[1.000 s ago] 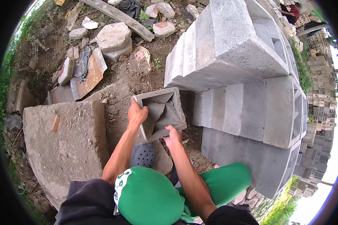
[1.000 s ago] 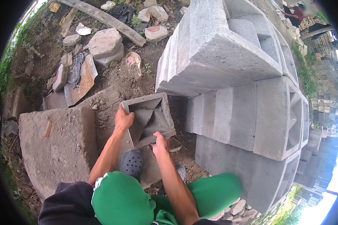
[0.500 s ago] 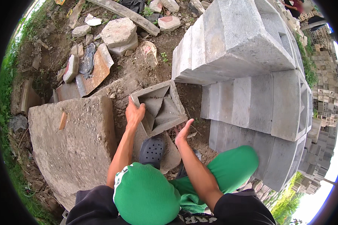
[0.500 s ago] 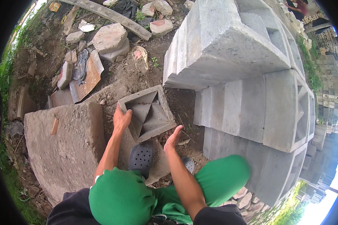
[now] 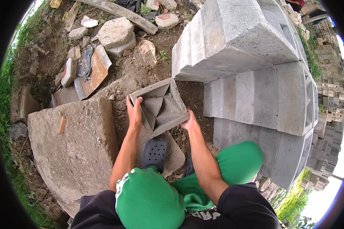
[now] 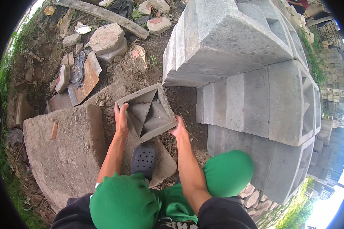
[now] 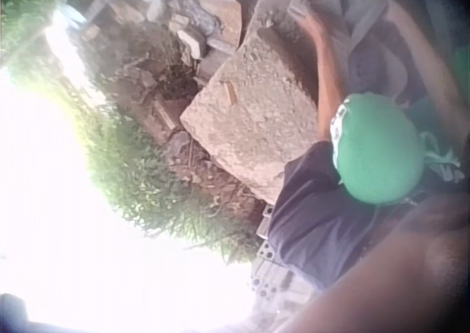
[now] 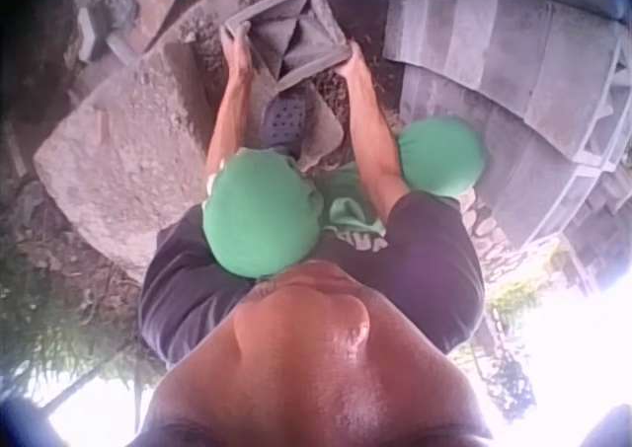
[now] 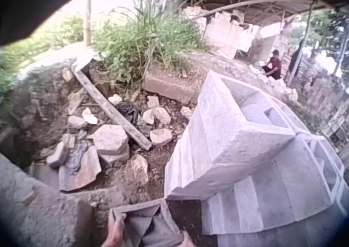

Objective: The person repeatedly picks up hollow concrete blocks from a pile and carries them to a stacking area. They place each block on top of an existing stack, aligning it with the others. The person walks back and forth between the source pile and the stack throughout the video.

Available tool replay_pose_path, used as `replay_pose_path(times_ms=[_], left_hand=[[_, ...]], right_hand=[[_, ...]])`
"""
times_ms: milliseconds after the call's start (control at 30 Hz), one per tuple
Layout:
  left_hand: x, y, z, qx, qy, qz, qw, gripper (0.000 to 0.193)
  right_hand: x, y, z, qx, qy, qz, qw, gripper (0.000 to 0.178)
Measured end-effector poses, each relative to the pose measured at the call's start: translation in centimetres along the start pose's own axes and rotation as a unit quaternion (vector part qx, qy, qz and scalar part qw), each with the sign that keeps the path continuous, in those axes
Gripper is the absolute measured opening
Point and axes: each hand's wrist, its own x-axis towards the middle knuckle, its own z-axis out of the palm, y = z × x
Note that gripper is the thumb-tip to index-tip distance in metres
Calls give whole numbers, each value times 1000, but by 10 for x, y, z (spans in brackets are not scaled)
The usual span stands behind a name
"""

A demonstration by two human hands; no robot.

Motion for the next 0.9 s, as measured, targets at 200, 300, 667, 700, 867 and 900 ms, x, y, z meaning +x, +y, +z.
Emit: replay_pose_path(times_ms=[200, 300, 667, 700, 867, 900], left_hand=[[38, 10, -6, -155, 117, -188, 963, 61], [48, 3, -6, -140, 71, -152, 976, 45], [15, 76, -6, -295, -11, -208, 933, 49], [10, 97, -3, -298, -32, -186, 936, 50], [-29, 189, 7, -355, -139, -118, 917, 39], [-35, 205, 7, -359, -161, -85, 916, 32]], right_hand=[[-3, 2, 4, 21, 35, -8, 999, 44], [-21, 4, 31, 49, 64, 6, 997, 44], [-57, -29, 71, 85, -39, -79, 992, 29], [-66, -34, 80, 93, -47, -104, 989, 27], [-179, -52, 145, 73, -129, -222, 964, 34], [-205, -59, 156, 58, -147, -229, 960, 37]])
